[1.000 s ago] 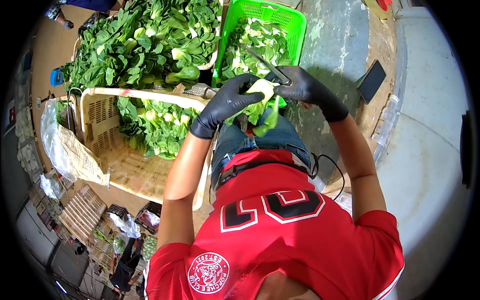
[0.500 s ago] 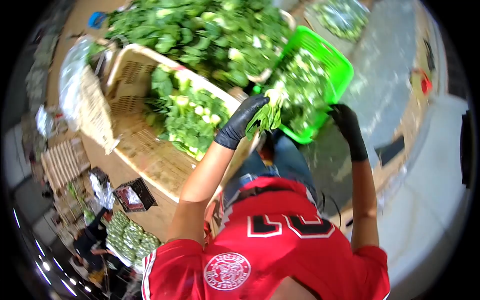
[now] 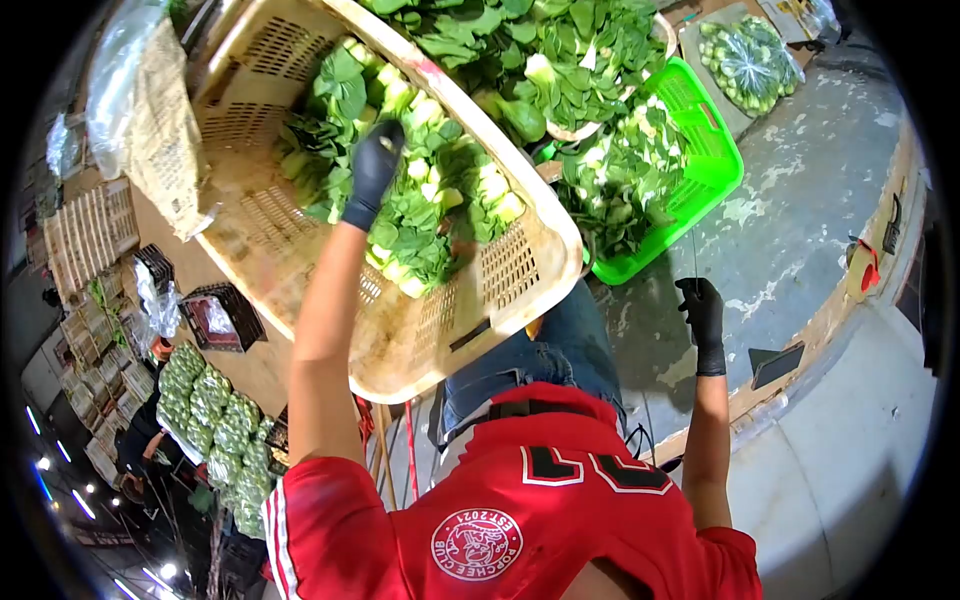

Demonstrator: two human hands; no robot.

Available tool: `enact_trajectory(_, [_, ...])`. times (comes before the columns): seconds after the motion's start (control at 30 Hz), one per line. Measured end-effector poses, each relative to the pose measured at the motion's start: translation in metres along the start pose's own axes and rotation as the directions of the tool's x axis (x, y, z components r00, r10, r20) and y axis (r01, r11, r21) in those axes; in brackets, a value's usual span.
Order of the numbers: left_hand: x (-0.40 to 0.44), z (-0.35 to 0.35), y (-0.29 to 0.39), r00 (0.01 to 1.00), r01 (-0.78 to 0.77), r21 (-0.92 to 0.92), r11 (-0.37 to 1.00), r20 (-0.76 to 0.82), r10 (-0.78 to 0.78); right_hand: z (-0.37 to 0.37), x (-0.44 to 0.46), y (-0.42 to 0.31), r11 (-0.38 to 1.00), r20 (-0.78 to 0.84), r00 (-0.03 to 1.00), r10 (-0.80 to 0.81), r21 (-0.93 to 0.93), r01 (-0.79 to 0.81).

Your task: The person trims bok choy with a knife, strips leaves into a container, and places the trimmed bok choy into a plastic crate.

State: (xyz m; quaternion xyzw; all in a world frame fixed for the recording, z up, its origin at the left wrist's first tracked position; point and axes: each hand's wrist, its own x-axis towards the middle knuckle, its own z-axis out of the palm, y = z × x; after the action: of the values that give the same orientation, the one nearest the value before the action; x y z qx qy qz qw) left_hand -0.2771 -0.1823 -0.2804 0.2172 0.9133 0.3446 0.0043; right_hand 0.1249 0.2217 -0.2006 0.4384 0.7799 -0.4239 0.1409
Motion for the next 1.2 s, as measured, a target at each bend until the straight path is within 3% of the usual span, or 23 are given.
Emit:
enact_trajectory(0.03, [-0.04,0.015,0.016,0.928,0.178,0.139,0.974,0.307,-0.213,0.003,0.0,0.002,1.0,0.012,1.0,-0.012,-0.008,0.013])
enact_trajectory(0.07, [-0.087,0.059,-0.023,0.91,0.105,0.145,0.984,0.386,-0.154,0.006,-0.002,0.001,0.999,0.01,1.0,0.001,-0.042,-0.001])
enact_trajectory(0.1, [-0.11,0.074,-0.019,0.845,-0.046,0.22,0.974,0.528,-0.079,0.009,-0.008,-0.001,0.997,0.011,1.0,0.016,-0.076,-0.015])
enact_trajectory(0.13, [-0.13,0.098,-0.024,0.791,-0.079,0.38,0.922,0.587,-0.174,0.015,-0.012,0.001,0.994,0.009,1.0,0.029,-0.109,-0.028])
enact_trajectory(0.17, [-0.144,0.116,-0.035,0.847,-0.091,0.415,0.905,0.51,-0.149,0.02,-0.016,0.01,0.992,0.026,0.996,0.08,-0.097,-0.077])
enact_trajectory(0.23, [-0.155,0.145,-0.047,0.961,0.04,0.469,0.882,0.224,-0.162,0.022,-0.025,0.018,0.98,0.059,0.982,0.182,-0.087,-0.177])
enact_trajectory(0.27, [-0.158,0.156,-0.057,0.95,0.041,0.571,0.82,0.233,-0.209,0.028,-0.031,0.022,0.967,0.057,0.966,0.254,0.01,-0.255])
enact_trajectory(0.3, [-0.153,0.158,-0.052,0.917,0.11,0.566,0.817,0.26,-0.303,0.031,-0.031,0.021,0.962,0.086,0.959,0.271,-0.049,-0.268])
enact_trajectory(0.37, [-0.148,0.157,-0.054,0.913,0.146,0.493,0.858,0.266,-0.308,0.032,-0.033,0.021,0.945,0.152,0.939,0.31,-0.161,-0.286])
enact_trajectory(0.47, [-0.152,0.122,-0.033,0.971,0.195,0.157,0.968,0.112,-0.213,0.039,-0.03,0.01,0.978,0.182,0.963,0.201,-0.09,-0.187])
enact_trajectory(0.5, [-0.155,0.108,-0.023,0.976,0.217,-0.07,0.974,0.035,-0.215,0.04,-0.028,0.0,0.985,0.195,0.966,0.169,-0.072,-0.158])
enact_trajectory(0.57, [-0.151,0.058,0.019,0.902,0.431,-0.501,0.751,0.221,-0.37,0.048,-0.028,-0.021,0.998,0.19,0.98,0.05,0.021,-0.055])
enact_trajectory(0.63, [-0.139,0.011,0.078,0.864,0.488,-0.725,0.485,0.325,-0.384,0.057,-0.032,-0.059,0.987,0.169,0.985,-0.043,0.157,0.016])
enact_trajectory(0.7, [-0.12,-0.023,0.138,0.885,0.464,-0.764,0.449,0.376,-0.276,0.052,-0.04,-0.124,0.946,0.28,0.924,-0.26,-0.117,0.302])
enact_trajectory(0.73, [-0.112,-0.028,0.162,0.925,0.372,-0.707,0.602,0.335,-0.178,0.049,-0.044,-0.147,0.861,0.277,0.857,-0.435,-0.151,0.486])
enact_trajectory(0.77, [-0.102,-0.032,0.191,0.941,0.32,-0.7,0.639,0.313,-0.129,0.043,-0.049,-0.166,0.745,0.275,0.765,-0.582,-0.195,0.638])
enact_trajectory(0.83, [-0.092,-0.037,0.24,0.892,0.371,-0.606,0.704,0.443,-0.089,0.022,-0.06,-0.197,0.677,0.259,0.682,-0.684,-0.123,0.726])
enact_trajectory(0.9, [-0.085,-0.036,0.274,0.907,0.156,-0.589,0.793,0.403,0.121,0.003,-0.071,-0.2,0.661,0.18,0.706,-0.685,-0.253,0.706])
enact_trajectory(1.07, [-0.075,-0.025,0.345,0.806,0.002,-0.459,0.888,0.527,0.27,-0.034,-0.082,-0.162,0.692,-0.003,0.709,-0.705,-0.225,0.686])
enact_trajectory(1.13, [-0.075,-0.015,0.361,0.771,-0.077,-0.436,0.897,0.545,0.33,-0.033,-0.066,-0.125,0.856,-0.083,0.854,-0.514,-0.123,0.503])
enact_trajectory(1.2, [-0.077,-0.004,0.378,0.752,-0.079,-0.483,0.872,0.545,0.371,-0.025,-0.036,-0.058,0.939,-0.131,0.93,-0.343,-0.087,0.334])
